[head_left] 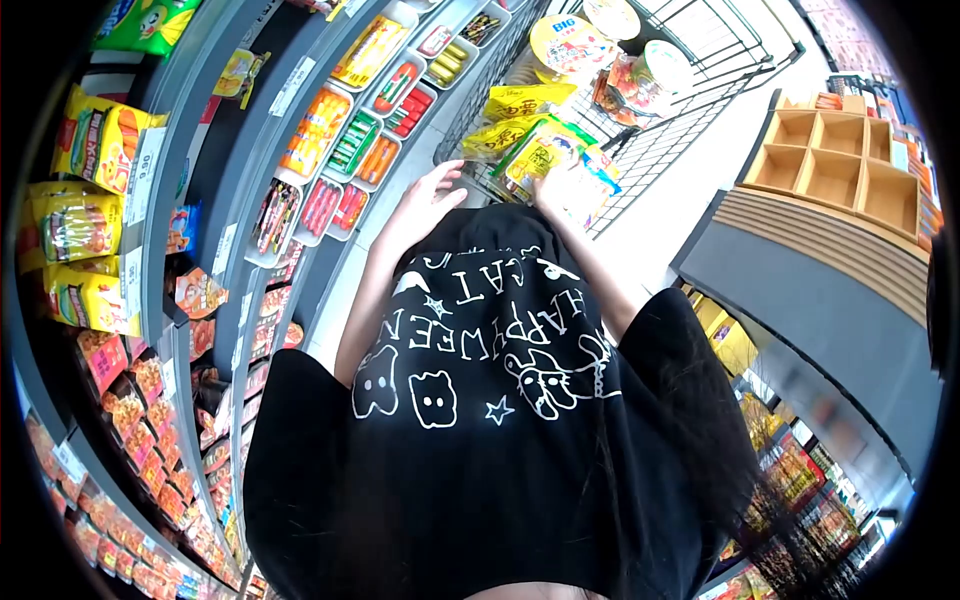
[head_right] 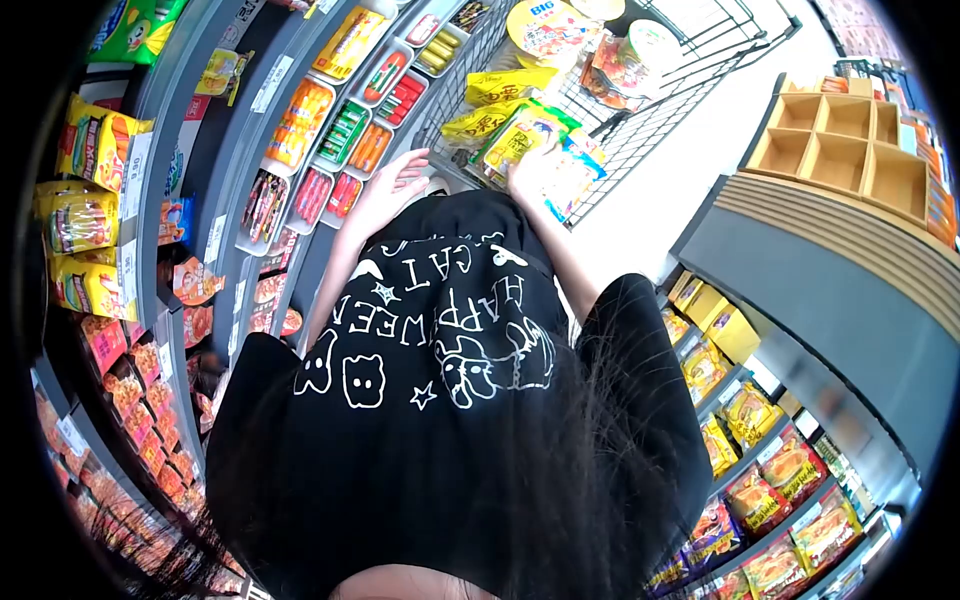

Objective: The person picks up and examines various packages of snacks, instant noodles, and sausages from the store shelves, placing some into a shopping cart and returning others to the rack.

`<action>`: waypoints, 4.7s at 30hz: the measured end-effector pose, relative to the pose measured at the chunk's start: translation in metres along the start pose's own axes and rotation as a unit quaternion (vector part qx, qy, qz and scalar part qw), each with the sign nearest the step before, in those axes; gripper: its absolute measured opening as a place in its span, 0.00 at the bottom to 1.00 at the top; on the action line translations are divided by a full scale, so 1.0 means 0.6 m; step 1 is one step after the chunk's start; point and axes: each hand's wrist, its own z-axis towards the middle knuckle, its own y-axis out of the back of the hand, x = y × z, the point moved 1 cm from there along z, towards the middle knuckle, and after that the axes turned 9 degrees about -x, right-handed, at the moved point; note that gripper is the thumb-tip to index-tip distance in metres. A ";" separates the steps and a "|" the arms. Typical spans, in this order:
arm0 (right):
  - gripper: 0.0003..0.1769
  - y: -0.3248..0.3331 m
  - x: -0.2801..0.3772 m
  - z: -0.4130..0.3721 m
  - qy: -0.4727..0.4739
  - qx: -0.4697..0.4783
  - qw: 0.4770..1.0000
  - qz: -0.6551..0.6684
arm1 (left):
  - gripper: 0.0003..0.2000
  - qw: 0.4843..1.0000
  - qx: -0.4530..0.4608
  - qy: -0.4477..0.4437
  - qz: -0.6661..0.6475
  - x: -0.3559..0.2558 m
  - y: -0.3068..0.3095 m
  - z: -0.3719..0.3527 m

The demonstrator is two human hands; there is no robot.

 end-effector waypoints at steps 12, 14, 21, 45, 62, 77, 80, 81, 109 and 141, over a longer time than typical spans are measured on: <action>0.36 -0.147 -0.042 0.043 0.429 0.054 0.897 -0.096 | 0.23 0.997 -0.026 0.028 0.062 0.014 0.016 -0.011; 0.37 -0.142 -0.044 0.043 0.395 0.091 0.907 -0.111 | 0.23 0.997 -0.028 0.040 0.061 0.027 0.016 -0.015; 0.36 -0.142 -0.052 0.042 0.347 0.117 0.923 -0.118 | 0.23 0.994 -0.107 0.032 0.022 0.094 0.048 -0.015; 0.25 -0.130 -0.156 0.050 0.289 -0.134 0.948 -0.008 | 0.18 0.777 -0.440 0.329 -0.308 0.439 0.316 0.149; 0.20 -0.104 -0.136 0.034 0.276 -0.149 0.947 0.064 | 0.07 0.859 -0.460 0.116 -0.191 0.374 0.280 0.078; 0.27 -0.007 0.023 -0.033 -0.026 0.534 0.585 0.609 | 0.02 0.984 0.011 -0.025 -0.177 0.003 0.015 0.017; 0.26 0.042 0.065 -0.044 0.018 0.498 0.581 0.644 | 0.02 0.991 0.062 -0.024 -0.115 -0.017 0.005 0.027; 0.25 0.042 0.067 -0.042 0.040 0.434 0.599 0.672 | 0.03 0.995 0.070 -0.038 -0.056 -0.022 -0.001 0.028; 0.30 -0.093 -0.026 0.067 0.456 0.017 0.882 -0.115 | 0.10 0.998 -0.039 -0.031 0.035 0.035 0.031 -0.003; 0.18 -0.015 -0.025 0.031 0.435 0.046 0.883 -0.170 | 0.12 0.993 -0.070 0.030 0.088 0.104 0.066 0.004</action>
